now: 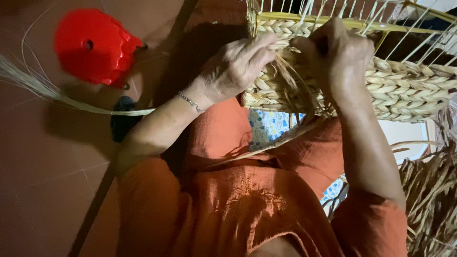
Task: The person weaves a basket by hand, interlacing dried palm leaves through a vertical bamboo frame. They repeatedly pull, tuck, and tighten the strands to build up the basket walls.
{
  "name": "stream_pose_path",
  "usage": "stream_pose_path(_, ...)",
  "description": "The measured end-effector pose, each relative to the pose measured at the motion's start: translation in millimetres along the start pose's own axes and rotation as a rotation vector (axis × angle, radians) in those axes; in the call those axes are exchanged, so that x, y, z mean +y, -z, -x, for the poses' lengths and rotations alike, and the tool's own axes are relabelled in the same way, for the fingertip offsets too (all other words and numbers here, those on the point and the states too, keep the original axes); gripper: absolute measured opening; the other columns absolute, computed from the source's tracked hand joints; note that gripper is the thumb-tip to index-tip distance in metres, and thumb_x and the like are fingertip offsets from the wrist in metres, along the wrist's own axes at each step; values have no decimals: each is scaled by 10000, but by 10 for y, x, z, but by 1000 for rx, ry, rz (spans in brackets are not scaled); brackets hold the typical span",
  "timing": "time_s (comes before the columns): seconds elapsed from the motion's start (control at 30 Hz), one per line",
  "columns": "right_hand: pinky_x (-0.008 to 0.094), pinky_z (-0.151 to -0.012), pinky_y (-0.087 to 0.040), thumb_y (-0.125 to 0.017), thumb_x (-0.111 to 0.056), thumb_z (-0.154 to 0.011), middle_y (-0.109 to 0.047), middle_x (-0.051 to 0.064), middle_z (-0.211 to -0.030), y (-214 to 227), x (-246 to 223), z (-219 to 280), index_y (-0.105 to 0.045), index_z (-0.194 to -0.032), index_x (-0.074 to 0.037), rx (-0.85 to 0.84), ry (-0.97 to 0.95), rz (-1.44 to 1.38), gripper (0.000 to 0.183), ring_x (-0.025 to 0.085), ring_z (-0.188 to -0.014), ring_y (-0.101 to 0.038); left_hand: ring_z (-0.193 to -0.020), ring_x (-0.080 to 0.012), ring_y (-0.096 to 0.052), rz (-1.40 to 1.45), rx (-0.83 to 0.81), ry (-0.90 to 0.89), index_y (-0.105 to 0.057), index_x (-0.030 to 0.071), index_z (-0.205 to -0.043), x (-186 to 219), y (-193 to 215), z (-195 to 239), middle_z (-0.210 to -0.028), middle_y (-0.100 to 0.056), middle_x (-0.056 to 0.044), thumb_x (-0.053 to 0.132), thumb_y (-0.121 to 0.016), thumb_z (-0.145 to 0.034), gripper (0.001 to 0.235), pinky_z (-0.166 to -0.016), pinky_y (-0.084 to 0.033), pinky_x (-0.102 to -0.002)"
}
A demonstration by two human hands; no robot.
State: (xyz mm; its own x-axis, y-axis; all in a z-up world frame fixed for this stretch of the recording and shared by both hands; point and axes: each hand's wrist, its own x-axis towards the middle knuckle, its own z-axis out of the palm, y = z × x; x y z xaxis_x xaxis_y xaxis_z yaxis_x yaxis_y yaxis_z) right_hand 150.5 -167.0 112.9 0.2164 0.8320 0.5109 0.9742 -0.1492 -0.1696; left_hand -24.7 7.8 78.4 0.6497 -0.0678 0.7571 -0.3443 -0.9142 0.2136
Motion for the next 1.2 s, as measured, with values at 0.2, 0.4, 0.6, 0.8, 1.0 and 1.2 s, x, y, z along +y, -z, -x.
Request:
stream_pose_path(0.2,275,-422,-388,-775,-273,-1090,-647,34,-671,-23,3,299,-627,-892,-30,-53,-29,61,346,100,-476,-525,-813,-199,-715,166,-25,207,-516,39,-1025,-200,-337,36,-908,-657,-78,-29,-634,-1057,140,-654,-601,-316)
stream_pose_path(0.4,310,-490,-410,-746,-269,-1070,-644,70,-784,324,24,491,-635,-985,-99,-36,-100,205,220,167,-623,-563,-564,-162,-639,67,-9,304,-573,-9,-1132,-305,-736,84,-826,-630,-97,-78,-611,-994,159,-451,-538,-280)
stream_pose_path(0.6,385,-610,-475,-823,-365,-977,-589,133,-955,158,-344,552,-587,-1193,9,62,38,27,492,258,-831,-570,-542,-201,-642,-152,-293,314,-601,-47,-1117,-227,-654,-83,-779,-627,-128,-91,-571,-1001,127,-403,-481,-320)
stream_pose_path(0.8,304,-702,-600,-676,22,-1048,-707,158,-1075,227,-522,498,-588,-1294,34,-58,-100,-333,261,236,-876,-744,-817,-271,-708,296,-103,305,-656,-43,-1081,-199,-531,-217,-992,-649,-156,-116,-609,-988,127,-693,-572,-394)
stream_pose_path(1.0,253,-551,-555,-766,41,-1035,-719,169,-926,532,-380,176,-759,-1068,57,55,71,-191,37,206,-778,-722,-1184,-323,-650,364,-286,163,-569,-123,-1390,-131,-156,-153,-1290,-635,-226,-143,-590,-849,542,-1056,-562,-388)
stream_pose_path(1.2,264,-516,-523,-786,29,-1018,-718,160,-806,630,-267,-38,-754,-939,62,44,94,-157,91,189,-691,-692,-1170,-339,-628,116,-311,232,-609,-79,-1239,17,-412,-173,-1262,-610,-230,0,-737,-814,450,-1056,-525,-445)
